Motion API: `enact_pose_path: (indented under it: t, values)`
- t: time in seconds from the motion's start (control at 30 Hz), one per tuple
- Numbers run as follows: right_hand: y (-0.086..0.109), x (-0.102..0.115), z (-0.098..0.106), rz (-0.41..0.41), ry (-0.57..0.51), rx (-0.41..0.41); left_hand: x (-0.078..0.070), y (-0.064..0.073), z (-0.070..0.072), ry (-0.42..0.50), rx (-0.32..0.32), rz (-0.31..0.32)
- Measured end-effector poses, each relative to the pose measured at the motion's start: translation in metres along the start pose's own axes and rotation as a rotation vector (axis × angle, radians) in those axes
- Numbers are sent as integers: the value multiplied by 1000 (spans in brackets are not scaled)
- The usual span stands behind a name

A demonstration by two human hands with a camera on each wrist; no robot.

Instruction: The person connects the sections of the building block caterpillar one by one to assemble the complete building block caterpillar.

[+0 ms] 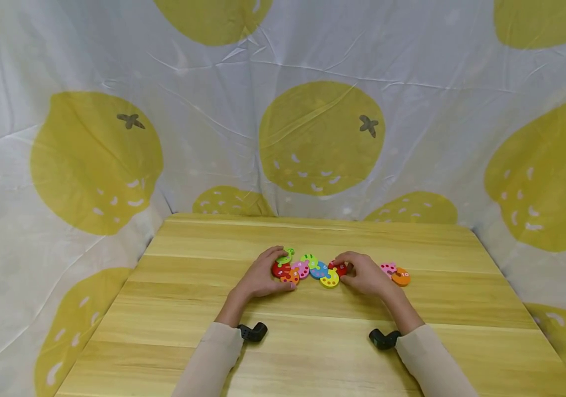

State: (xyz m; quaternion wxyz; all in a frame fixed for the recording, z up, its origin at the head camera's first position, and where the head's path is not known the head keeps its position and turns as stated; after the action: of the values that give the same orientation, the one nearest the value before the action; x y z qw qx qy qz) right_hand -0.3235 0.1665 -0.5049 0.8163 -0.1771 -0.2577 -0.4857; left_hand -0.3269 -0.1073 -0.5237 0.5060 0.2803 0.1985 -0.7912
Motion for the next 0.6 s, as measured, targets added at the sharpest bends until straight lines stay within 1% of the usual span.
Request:
enact_pose_path:
  t: [0.1, 0.27, 0.37, 0.5, 0.6]
  values:
    - [-1, 0, 0, -3, 5, 3, -2, 0, 1, -5, -1, -3]
    - [0, -2, 0, -14, 0, 13, -4, 1, 0, -38, 21, -13]
    - [2, -2, 1, -19, -22, 14, -5, 1, -1, -50, 29, -26]
    - [10, -4, 6, -19, -54, -18, -4, 1, 0, -35, 19, -26]
    - [19, -8, 13, -22, -67, -57, -3, 1, 0, -31, 12, -10]
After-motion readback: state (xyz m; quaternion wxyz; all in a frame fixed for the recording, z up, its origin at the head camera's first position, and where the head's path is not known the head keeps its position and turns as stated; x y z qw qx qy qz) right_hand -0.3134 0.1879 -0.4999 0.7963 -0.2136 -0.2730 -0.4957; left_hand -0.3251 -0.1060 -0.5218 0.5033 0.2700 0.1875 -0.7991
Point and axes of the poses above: each hand's wrist, its own y-axis away from the middle knuckle, its own z-axis out of the back of the hand, x = y × z, the point moved 6 cm from there along -y, towards the middle knuckle, and after that the axes turned 2 degrees about x, right-handed, at the moved point
